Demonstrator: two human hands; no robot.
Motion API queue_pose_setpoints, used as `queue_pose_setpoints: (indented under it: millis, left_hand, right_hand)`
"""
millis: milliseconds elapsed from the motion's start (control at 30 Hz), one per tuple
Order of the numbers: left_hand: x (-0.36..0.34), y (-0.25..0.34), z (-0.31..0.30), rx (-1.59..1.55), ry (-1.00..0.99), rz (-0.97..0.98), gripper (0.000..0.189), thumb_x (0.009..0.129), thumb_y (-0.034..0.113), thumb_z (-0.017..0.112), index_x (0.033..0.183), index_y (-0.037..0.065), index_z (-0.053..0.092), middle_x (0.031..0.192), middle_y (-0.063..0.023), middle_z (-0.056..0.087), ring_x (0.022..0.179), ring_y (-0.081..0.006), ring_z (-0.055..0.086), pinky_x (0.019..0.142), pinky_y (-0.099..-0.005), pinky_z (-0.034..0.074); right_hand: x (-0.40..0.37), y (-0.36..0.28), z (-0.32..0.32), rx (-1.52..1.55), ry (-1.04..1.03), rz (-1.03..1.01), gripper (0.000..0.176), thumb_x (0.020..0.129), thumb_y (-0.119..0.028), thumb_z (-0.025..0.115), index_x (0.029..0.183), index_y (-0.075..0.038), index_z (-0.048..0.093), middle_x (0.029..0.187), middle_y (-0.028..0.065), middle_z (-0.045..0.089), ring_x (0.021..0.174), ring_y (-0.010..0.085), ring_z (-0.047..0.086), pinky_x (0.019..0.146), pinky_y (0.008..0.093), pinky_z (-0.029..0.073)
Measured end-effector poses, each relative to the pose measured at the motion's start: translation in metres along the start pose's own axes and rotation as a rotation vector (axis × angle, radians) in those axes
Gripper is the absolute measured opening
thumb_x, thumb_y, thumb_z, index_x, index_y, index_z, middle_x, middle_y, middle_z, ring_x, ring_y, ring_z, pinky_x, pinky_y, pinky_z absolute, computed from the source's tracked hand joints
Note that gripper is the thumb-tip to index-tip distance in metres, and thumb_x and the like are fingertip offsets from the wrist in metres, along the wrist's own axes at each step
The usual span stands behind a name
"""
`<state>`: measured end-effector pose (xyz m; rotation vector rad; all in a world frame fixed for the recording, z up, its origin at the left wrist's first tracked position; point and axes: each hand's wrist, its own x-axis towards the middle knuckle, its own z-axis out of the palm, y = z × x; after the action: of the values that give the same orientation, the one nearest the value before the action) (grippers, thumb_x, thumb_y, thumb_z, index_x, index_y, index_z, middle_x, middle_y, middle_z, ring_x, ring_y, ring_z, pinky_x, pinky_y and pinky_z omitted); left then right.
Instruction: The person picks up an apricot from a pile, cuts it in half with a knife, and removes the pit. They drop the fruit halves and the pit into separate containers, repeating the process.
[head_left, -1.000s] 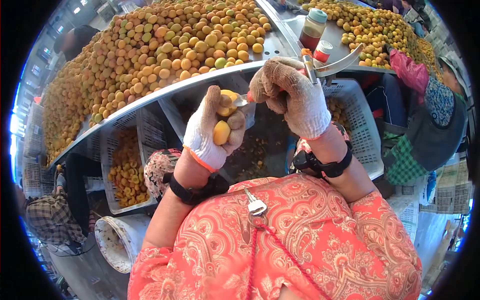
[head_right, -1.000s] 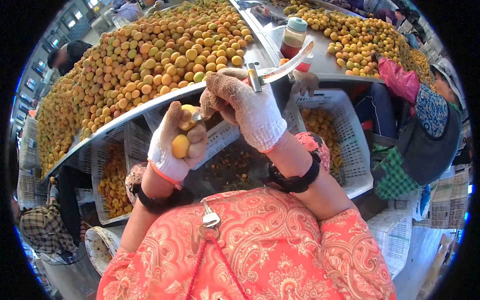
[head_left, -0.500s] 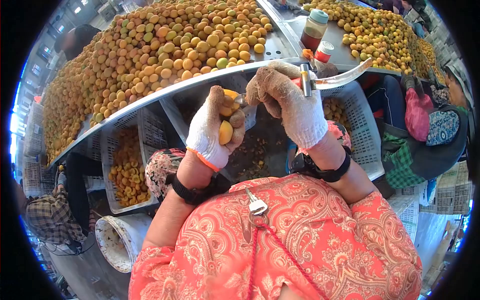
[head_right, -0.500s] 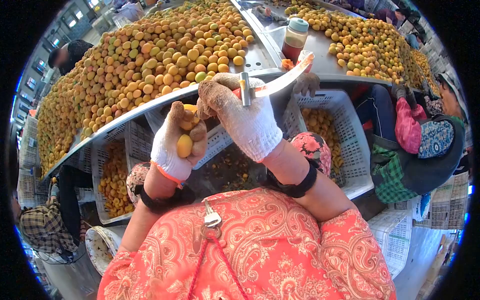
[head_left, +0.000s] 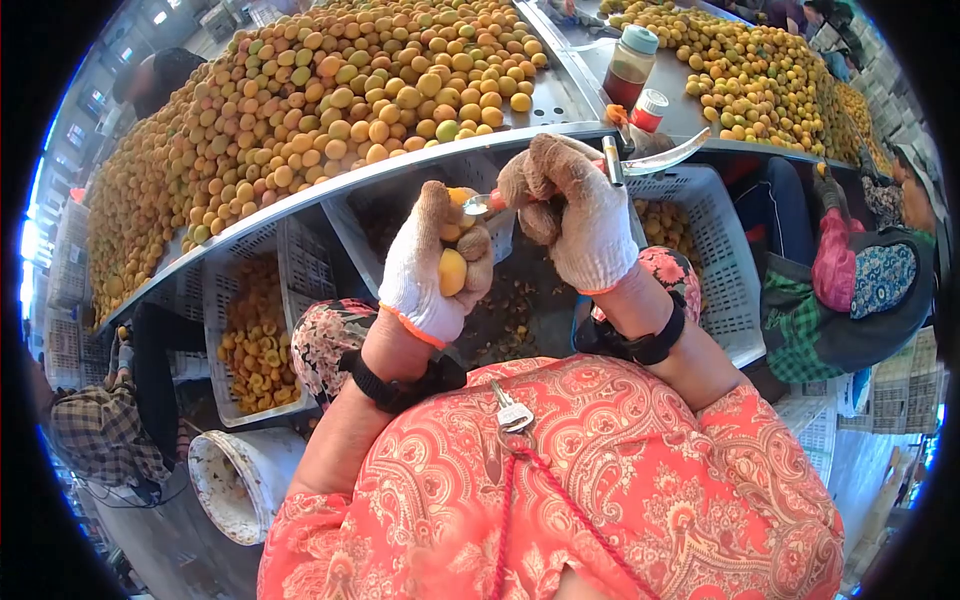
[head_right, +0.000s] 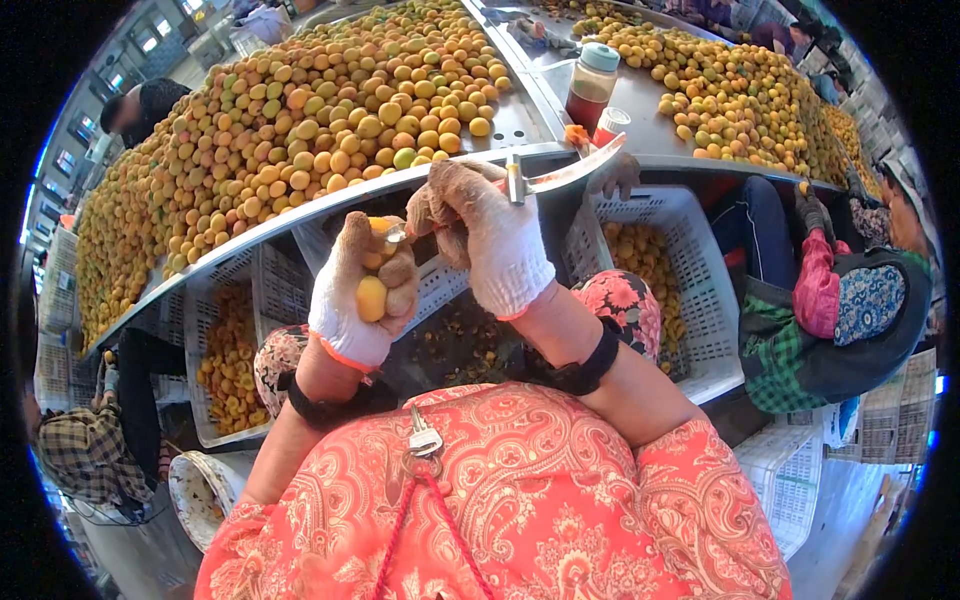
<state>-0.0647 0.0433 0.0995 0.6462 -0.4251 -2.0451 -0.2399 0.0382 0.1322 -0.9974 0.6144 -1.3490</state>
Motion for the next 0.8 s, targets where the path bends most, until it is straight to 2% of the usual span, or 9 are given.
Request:
queue_pose_setpoints:
  millis: [100, 200, 267, 333, 400, 533, 567, 700, 800]
  left_hand:
    - [0.0, -0.001, 0.0, 0.012, 0.004, 0.039, 0.045, 0.099, 0.055, 0.052, 0.104, 0.01, 0.056, 0.07, -0.0007, 0.047, 0.05, -0.0118, 0.043, 0.041, -0.0228, 0.032]
    - [0.001, -0.004, 0.003, 0.036, 0.097, 0.075, 0.045, 0.098, 0.054, 0.052, 0.105, 0.01, 0.056, 0.07, -0.0008, 0.047, 0.05, -0.0119, 0.043, 0.041, -0.0227, 0.031]
    - [0.001, -0.003, 0.003, 0.034, 0.089, 0.061, 0.044, 0.099, 0.054, 0.052, 0.104, 0.01, 0.056, 0.07, -0.0009, 0.047, 0.05, -0.012, 0.043, 0.041, -0.0226, 0.032]
    - [0.002, -0.001, 0.003, 0.029, 0.084, 0.052, 0.044, 0.099, 0.054, 0.052, 0.103, 0.01, 0.055, 0.07, -0.001, 0.047, 0.05, -0.0121, 0.043, 0.041, -0.0225, 0.032]
    - [0.004, -0.002, 0.004, -0.056, -0.026, -0.053, 0.043, 0.099, 0.054, 0.052, 0.1, 0.011, 0.054, 0.07, -0.0013, 0.047, 0.05, -0.0126, 0.044, 0.042, -0.0229, 0.033]
    - [0.007, -0.012, 0.004, -0.054, -0.069, -0.013, 0.043, 0.097, 0.055, 0.054, 0.101, 0.012, 0.053, 0.07, -0.0005, 0.046, 0.049, -0.0134, 0.044, 0.039, -0.0237, 0.031]
    - [0.006, -0.014, 0.005, -0.059, -0.067, -0.015, 0.043, 0.097, 0.055, 0.054, 0.101, 0.012, 0.053, 0.07, -0.0005, 0.046, 0.049, -0.0134, 0.044, 0.039, -0.0237, 0.031]
    - [0.001, -0.023, 0.007, -0.071, -0.073, -0.004, 0.038, 0.097, 0.051, 0.057, 0.102, 0.014, 0.053, 0.072, -0.0005, 0.05, 0.052, -0.0136, 0.047, 0.042, -0.0232, 0.036]
    - [0.004, -0.024, 0.004, -0.003, -0.159, 0.05, 0.03, 0.098, 0.044, 0.06, 0.106, 0.016, 0.053, 0.076, -0.0013, 0.054, 0.055, -0.0129, 0.051, 0.043, -0.0226, 0.04]
  right_hand:
    - [0.003, 0.002, 0.001, 0.102, -0.004, 0.073, 0.026, 0.1, -0.019, 0.056, 0.079, -0.003, 0.061, 0.069, 0.0056, 0.063, 0.056, 0.0063, 0.052, 0.047, 0.0199, 0.034]
    - [0.005, 0.007, 0.006, -0.067, -0.084, -0.137, 0.026, 0.099, -0.019, 0.058, 0.079, -0.003, 0.061, 0.072, 0.0049, 0.063, 0.062, 0.0086, 0.055, 0.053, 0.0225, 0.039]
    - [0.003, 0.0, 0.012, -0.56, -0.065, -0.246, 0.026, 0.099, -0.017, 0.059, 0.078, -0.002, 0.06, 0.074, 0.0045, 0.061, 0.068, 0.0113, 0.058, 0.059, 0.0256, 0.042]
    - [0.005, -0.003, 0.015, -0.464, -0.062, -0.21, 0.027, 0.099, -0.02, 0.061, 0.078, -0.004, 0.058, 0.072, 0.0031, 0.058, 0.068, 0.0128, 0.056, 0.059, 0.0274, 0.042]
    - [0.014, 0.006, 0.014, 0.185, -0.11, -0.197, 0.028, 0.099, -0.024, 0.063, 0.079, -0.005, 0.057, 0.066, 0.0005, 0.052, 0.064, 0.0139, 0.054, 0.059, 0.0298, 0.042]
    - [0.022, 0.011, 0.01, 0.369, -0.116, -0.199, 0.037, 0.101, -0.029, 0.059, 0.071, -0.011, 0.046, 0.057, -0.0017, 0.036, 0.051, 0.0122, 0.037, 0.054, 0.03, 0.036]
    - [0.021, 0.015, 0.013, 0.364, -0.006, -0.193, 0.04, 0.102, -0.03, 0.056, 0.069, -0.013, 0.041, 0.056, -0.0017, 0.032, 0.049, 0.0113, 0.033, 0.051, 0.0294, 0.031]
    - [0.021, 0.021, 0.013, 0.412, -0.064, -0.203, 0.037, 0.102, -0.027, 0.054, 0.07, -0.012, 0.042, 0.054, -0.0014, 0.032, 0.048, 0.0118, 0.032, 0.049, 0.0295, 0.03]
    - [0.017, 0.018, 0.02, 0.254, -0.027, -0.23, 0.041, 0.101, -0.027, 0.053, 0.065, -0.013, 0.04, 0.053, -0.0006, 0.033, 0.047, 0.0137, 0.032, 0.049, 0.0306, 0.03]
